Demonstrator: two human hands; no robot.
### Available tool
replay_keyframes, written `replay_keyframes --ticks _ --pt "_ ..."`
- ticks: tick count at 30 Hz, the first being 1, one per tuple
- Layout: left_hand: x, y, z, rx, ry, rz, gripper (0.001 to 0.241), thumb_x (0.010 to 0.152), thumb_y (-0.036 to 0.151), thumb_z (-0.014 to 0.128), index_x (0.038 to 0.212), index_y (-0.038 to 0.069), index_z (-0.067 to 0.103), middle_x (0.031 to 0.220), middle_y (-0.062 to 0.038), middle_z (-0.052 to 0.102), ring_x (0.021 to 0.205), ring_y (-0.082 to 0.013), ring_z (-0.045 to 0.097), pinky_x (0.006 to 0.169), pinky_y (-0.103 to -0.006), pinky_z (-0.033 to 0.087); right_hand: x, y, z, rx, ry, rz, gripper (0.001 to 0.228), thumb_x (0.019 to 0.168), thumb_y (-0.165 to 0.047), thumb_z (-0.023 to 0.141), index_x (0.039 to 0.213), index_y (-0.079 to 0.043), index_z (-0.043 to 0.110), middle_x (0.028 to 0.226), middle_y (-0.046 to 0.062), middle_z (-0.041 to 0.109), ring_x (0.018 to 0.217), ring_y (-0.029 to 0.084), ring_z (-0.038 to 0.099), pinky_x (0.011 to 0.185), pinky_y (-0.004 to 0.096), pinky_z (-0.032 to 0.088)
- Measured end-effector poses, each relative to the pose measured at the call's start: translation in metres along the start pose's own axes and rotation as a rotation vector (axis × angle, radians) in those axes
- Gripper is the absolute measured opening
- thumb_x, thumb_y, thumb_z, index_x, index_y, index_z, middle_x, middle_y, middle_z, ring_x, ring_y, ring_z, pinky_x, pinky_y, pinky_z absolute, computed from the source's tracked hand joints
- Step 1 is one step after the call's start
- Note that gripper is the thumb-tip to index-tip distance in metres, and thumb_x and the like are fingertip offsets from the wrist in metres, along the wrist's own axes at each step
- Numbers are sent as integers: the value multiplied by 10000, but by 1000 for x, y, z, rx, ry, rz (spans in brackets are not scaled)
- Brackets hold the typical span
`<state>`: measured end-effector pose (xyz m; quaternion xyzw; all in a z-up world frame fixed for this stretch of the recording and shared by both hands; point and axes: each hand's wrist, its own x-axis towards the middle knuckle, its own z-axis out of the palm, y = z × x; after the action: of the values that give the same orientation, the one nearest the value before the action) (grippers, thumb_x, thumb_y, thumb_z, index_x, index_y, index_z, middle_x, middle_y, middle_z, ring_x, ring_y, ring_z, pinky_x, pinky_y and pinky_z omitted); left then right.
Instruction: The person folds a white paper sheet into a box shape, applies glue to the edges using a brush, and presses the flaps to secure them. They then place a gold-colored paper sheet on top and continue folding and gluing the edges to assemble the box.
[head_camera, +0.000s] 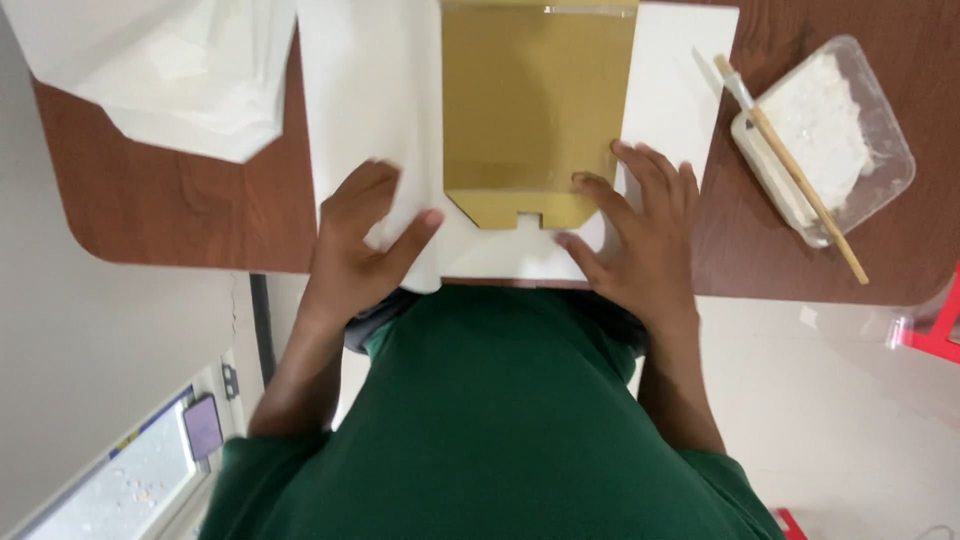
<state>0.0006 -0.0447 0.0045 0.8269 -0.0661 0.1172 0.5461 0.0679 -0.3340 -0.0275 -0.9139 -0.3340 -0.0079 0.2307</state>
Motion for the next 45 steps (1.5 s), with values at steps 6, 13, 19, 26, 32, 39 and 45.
replay_keyframes --ticks 6,13,19,26,32,39,45 --pt "21 -1 43 71 -122 66 347 1078 165 607 819 -4 452 762 -92 421 718 -230 388 638 -348 326 -6 6 12 -19 91 -44 325 973 -373 794 1161 -130 689 1383 116 591 1312 364 544 1171 610 216" --pt "14 -10 36 22 161 87 401 1048 83 597 744 -19 357 730 -102 322 716 -253 326 649 -387 230 -8 11 11 71 36 10 323 951 -383 755 1105 -106 694 1371 133 575 1349 379 532 1205 650 148" --pt "-14 -25 20 13 200 111 375 934 0 639 731 25 325 1007 -172 448 918 -303 450 659 -381 366 -6 12 13 2 67 -58 292 1020 -408 719 1192 -175 750 1363 133 591 1337 371 512 1197 633 169" --pt "2 -6 40 -27 114 125 285 958 28 665 751 -20 475 1211 -243 523 1156 -385 550 912 -496 617 -3 9 8 -2 13 -49 300 984 -333 791 1230 -171 738 1397 141 581 1355 387 486 1191 653 174" --pt "16 7 42 -13 30 129 267 1024 46 605 801 -52 496 1188 -286 524 1088 -419 572 864 -489 590 -4 6 5 42 11 -16 224 985 -308 693 1140 -155 744 1374 144 593 1363 366 491 1200 646 134" --pt "23 12 51 154 -125 219 287 1083 138 570 870 -53 596 1323 -265 560 1191 -431 597 950 -503 579 -5 5 6 70 22 -19 261 966 -284 735 1180 -137 713 1391 144 587 1376 388 491 1195 666 146" --pt "14 -4 77 455 -310 247 176 1072 126 541 1025 1 655 1389 -222 582 1245 -407 590 980 -513 543 -5 6 7 79 31 -20 421 1038 -331 647 1398 -133 558 1424 168 563 1395 380 499 1203 686 116"
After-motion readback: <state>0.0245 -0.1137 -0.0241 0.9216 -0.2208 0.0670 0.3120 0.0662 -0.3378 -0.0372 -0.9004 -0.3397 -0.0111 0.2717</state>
